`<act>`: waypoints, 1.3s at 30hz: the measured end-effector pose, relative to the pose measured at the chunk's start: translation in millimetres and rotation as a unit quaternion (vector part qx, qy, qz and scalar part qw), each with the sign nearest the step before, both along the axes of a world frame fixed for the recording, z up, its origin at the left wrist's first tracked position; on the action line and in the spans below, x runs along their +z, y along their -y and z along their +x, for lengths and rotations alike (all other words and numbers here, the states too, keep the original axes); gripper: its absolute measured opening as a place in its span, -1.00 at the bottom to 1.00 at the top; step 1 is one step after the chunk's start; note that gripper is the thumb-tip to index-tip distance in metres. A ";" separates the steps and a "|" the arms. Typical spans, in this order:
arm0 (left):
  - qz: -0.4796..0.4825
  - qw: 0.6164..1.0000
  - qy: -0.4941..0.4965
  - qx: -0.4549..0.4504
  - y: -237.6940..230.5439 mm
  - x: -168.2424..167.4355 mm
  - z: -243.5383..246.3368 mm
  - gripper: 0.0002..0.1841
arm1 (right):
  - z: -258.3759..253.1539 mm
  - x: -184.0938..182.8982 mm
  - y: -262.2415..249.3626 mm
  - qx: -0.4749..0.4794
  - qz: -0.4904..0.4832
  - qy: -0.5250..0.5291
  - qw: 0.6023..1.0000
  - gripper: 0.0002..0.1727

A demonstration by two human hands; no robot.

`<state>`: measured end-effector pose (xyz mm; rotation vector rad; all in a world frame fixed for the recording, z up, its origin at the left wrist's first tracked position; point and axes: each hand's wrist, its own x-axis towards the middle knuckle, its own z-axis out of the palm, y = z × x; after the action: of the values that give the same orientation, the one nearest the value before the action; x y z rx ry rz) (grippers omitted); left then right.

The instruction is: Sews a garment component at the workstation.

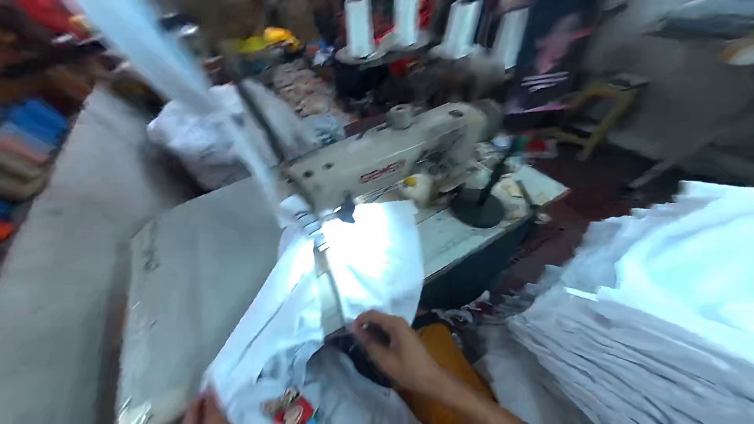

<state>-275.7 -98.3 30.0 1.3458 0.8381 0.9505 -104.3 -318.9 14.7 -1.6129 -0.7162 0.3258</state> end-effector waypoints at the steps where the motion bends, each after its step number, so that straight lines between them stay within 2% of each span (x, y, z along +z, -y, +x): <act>1: 0.031 0.998 -0.047 0.019 -8.0 -8.7 -5.3 -0.66 | -0.5 -3.9 0.2 -0.001 -0.003 0.001 1.000 -0.78; 3: 0.114 0.988 -0.091 0.050 -8.1 -14.3 -12.9 -0.60 | -4.7 -15.9 1.0 -0.001 -0.019 0.003 1.000 -0.78; 6: 0.243 0.957 -0.130 0.093 8.1 -11.3 -24.3 -0.54 | -19.4 -31.9 2.6 0.012 -0.036 -0.048 0.998 -0.76; 8: 0.285 0.946 -0.121 0.097 25.0 -4.1 -25.6 -0.64 | -28.9 -38.8 -0.6 0.021 -0.038 -0.069 0.997 -0.72; 9: 0.273 0.953 -0.100 0.082 34.5 0.0 -22.9 -0.72 | -32.5 -42.0 -4.3 0.022 -0.032 -0.058 0.998 -0.69; 11: 0.180 0.983 -0.045 -0.003 50.3 3.5 -14.6 -0.81 | -35.0 -41.9 -13.2 0.031 -0.019 -0.025 0.999 -0.67; 13: 0.048 0.995 -0.003 -0.092 57.8 -2.8 -1.4 -0.73 | -33.3 -34.4 -22.6 0.030 -0.015 0.012 0.999 -0.72; 16: -0.112 0.982 -0.006 -0.152 58.0 -9.8 26.1 -0.58 | -25.7 -18.9 -29.7 0.019 -0.015 0.058 0.998 -0.77; 19: -0.163 0.975 -0.008 -0.153 58.6 -8.9 48.3 -0.58 | -19.5 -8.7 -25.5 -0.002 0.005 0.079 0.997 -0.80; 22: -0.175 0.971 0.020 -0.164 59.9 -9.0 49.8 -0.60 | -16.3 -6.2 -16.0 -0.027 0.009 0.083 0.996 -0.80; 24: -0.128 0.975 0.015 -0.180 58.9 -10.1 38.7 -0.63 | -16.0 -8.5 -12.6 -0.033 0.004 0.078 0.996 -0.80; 26: -0.003 0.989 -0.014 -0.150 53.7 -5.3 22.3 -0.70 | -17.5 -11.2 -13.8 -0.026 0.001 0.078 0.997 -0.79; 28: 0.147 0.987 -0.048 -0.052 36.0 3.0 7.0 -0.78 | -22.5 -12.6 -18.2 -0.011 -0.003 0.082 0.997 -0.79; 30: 0.243 0.961 -0.116 0.057 6.7 8.1 -1.7 -0.73 | -29.6 -10.9 -25.6 0.016 -0.004 0.088 0.996 -0.78; 32: 0.239 0.942 -0.227 0.060 -20.0 6.3 -7.0 -0.49 | -38.2 -6.1 -35.5 0.053 0.006 0.101 0.993 -0.78; 33: 0.212 0.942 -0.258 0.037 -27.6 3.4 -7.0 -0.48 | -42.3 -2.1 -40.2 0.070 0.010 0.116 0.991 -0.78; 34: 0.196 0.943 -0.268 0.018 -29.8 0.2 -5.6 -0.56 | -44.9 2.3 -44.0 0.083 0.013 0.134 0.987 -0.78; 36: 0.183 0.961 -0.205 -0.012 -19.6 1.6 -2.8 -0.73 | -45.9 9.8 -49.3 0.092 0.011 0.169 0.981 -0.76; 39: 0.096 0.991 0.009 -0.094 9.5 10.6 -6.0 -0.84 | -43.1 18.5 -48.7 0.083 0.003 0.180 0.980 -0.74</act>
<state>-281.7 -107.8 40.6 1.5506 0.6043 0.9111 -147.5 -270.2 33.2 -1.6271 -1.1296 0.1498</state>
